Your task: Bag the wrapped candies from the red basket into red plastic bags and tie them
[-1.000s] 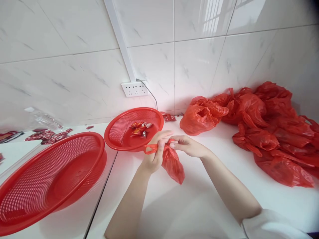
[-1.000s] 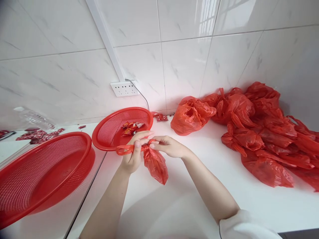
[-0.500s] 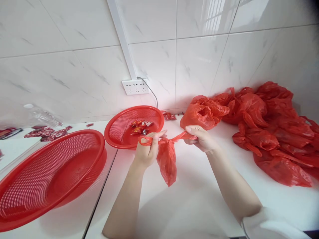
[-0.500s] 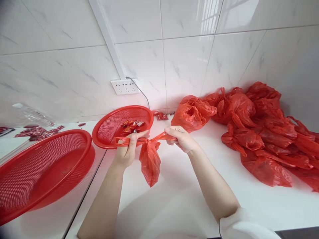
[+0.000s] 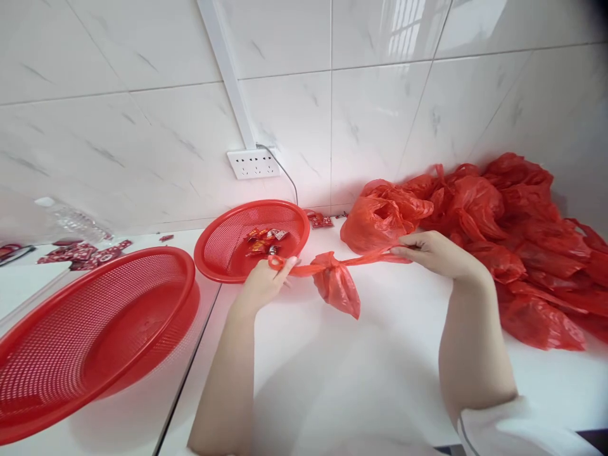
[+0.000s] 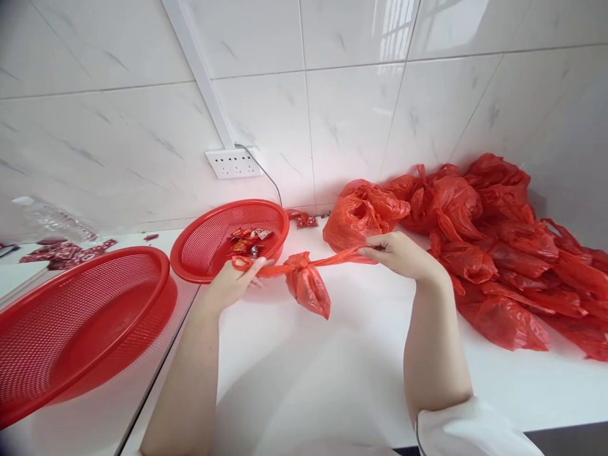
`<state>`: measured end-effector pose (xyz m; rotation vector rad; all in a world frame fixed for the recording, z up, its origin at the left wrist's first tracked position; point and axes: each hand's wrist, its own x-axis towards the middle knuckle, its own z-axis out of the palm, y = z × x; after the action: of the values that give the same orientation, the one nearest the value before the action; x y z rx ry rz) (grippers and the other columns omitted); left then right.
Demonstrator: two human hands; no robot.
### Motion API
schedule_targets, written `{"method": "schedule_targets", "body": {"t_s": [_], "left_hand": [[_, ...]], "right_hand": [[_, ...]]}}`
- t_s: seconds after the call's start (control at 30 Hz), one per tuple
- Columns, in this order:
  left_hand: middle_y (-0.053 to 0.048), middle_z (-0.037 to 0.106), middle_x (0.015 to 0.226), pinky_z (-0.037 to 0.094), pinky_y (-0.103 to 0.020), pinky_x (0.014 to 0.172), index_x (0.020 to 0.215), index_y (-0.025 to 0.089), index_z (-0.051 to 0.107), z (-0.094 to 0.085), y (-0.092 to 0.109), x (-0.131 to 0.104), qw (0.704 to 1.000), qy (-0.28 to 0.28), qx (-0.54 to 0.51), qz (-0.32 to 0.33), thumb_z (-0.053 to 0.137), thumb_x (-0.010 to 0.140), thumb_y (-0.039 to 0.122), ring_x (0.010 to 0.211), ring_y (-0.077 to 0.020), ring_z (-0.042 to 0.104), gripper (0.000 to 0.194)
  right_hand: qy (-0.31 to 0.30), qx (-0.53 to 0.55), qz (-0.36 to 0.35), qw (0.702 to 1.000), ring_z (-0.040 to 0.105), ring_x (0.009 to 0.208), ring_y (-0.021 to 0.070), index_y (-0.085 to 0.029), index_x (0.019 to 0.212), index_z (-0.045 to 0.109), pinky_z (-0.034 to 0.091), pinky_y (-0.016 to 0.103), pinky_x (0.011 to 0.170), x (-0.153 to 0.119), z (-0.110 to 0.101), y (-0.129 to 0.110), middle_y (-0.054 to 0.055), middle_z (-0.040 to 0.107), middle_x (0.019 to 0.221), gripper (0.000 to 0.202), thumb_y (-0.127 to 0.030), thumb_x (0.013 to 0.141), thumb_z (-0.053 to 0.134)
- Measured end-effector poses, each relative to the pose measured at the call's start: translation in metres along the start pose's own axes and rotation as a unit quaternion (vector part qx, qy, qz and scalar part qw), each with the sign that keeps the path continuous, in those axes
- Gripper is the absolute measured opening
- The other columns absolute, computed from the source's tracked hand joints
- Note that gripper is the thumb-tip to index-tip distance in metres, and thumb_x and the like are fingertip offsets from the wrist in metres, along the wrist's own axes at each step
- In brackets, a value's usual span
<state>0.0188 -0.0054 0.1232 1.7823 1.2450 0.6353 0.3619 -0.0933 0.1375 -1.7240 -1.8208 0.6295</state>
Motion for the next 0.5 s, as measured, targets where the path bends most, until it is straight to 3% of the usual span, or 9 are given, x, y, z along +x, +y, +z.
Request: {"method": "schedule_targets", "body": {"t_s": [0.1, 0.17, 0.23, 0.3, 0.4, 0.5], "left_hand": [[-0.005, 0.073, 0.078, 0.051, -0.031, 0.068, 0.088, 0.019, 0.073, 0.009, -0.005, 0.006, 0.999, -0.032, 0.040, 0.014, 0.057, 0.081, 0.054, 0.069, -0.0238, 0.069, 0.039], [-0.006, 0.073, 0.081, 0.050, -0.031, 0.065, 0.086, 0.018, 0.071, 0.010, -0.007, 0.009, 0.997, -0.034, 0.065, 0.003, 0.056, 0.081, 0.052, 0.066, -0.0231, 0.070, 0.037], [-0.007, 0.073, 0.083, 0.050, -0.031, 0.065, 0.086, 0.019, 0.070, 0.008, -0.008, 0.011, 0.995, -0.017, 0.096, -0.011, 0.054, 0.083, 0.051, 0.064, -0.0227, 0.070, 0.036], [-0.006, 0.074, 0.085, 0.050, -0.031, 0.067, 0.089, 0.021, 0.069, 0.005, -0.006, 0.010, 0.990, 0.010, 0.137, -0.014, 0.052, 0.083, 0.051, 0.068, -0.0233, 0.071, 0.035], [-0.006, 0.074, 0.095, 0.050, -0.032, 0.072, 0.099, 0.024, 0.068, 0.000, -0.001, 0.006, 0.980, 0.042, 0.195, -0.011, 0.051, 0.084, 0.052, 0.080, -0.0250, 0.071, 0.036], [-0.006, 0.071, 0.112, 0.049, -0.034, 0.078, 0.114, 0.027, 0.064, -0.004, 0.003, 0.001, 0.971, 0.067, 0.231, -0.009, 0.048, 0.085, 0.054, 0.093, -0.0260, 0.069, 0.043]], "right_hand": [[-0.004, -0.060, 0.081, 0.995, 0.039, 0.053, 0.0126, -0.020, 0.056, 0.045, 0.029, 0.026, 0.049, -0.001, -0.002, 0.003, -0.001, 0.046, 0.058, 0.040, -0.049, 0.079, 0.060], [0.015, -0.089, 0.112, 0.990, 0.054, 0.063, 0.0176, -0.021, 0.065, 0.059, 0.038, 0.028, 0.054, -0.002, -0.004, 0.005, 0.002, 0.061, 0.070, 0.031, -0.049, 0.078, 0.062], [0.051, -0.107, 0.111, 0.987, 0.062, 0.083, 0.0248, -0.022, 0.082, 0.067, 0.046, 0.033, 0.067, 0.001, -0.002, 0.003, 0.006, 0.068, 0.091, 0.028, -0.049, 0.079, 0.060], [0.074, -0.104, 0.084, 0.988, 0.061, 0.101, 0.0295, -0.022, 0.099, 0.067, 0.047, 0.039, 0.081, 0.008, 0.010, -0.004, 0.010, 0.067, 0.107, 0.033, -0.049, 0.081, 0.059], [0.061, -0.061, 0.012, 0.996, 0.052, 0.119, 0.0348, -0.019, 0.119, 0.059, 0.040, 0.049, 0.097, 0.025, 0.057, -0.023, 0.015, 0.058, 0.128, 0.052, -0.052, 0.078, 0.063], [-0.005, 0.007, -0.098, 0.995, 0.024, 0.139, 0.0420, -0.022, 0.133, 0.047, 0.011, 0.060, 0.113, 0.037, 0.124, -0.035, 0.017, 0.037, 0.150, 0.081, -0.053, 0.064, 0.077]]}}
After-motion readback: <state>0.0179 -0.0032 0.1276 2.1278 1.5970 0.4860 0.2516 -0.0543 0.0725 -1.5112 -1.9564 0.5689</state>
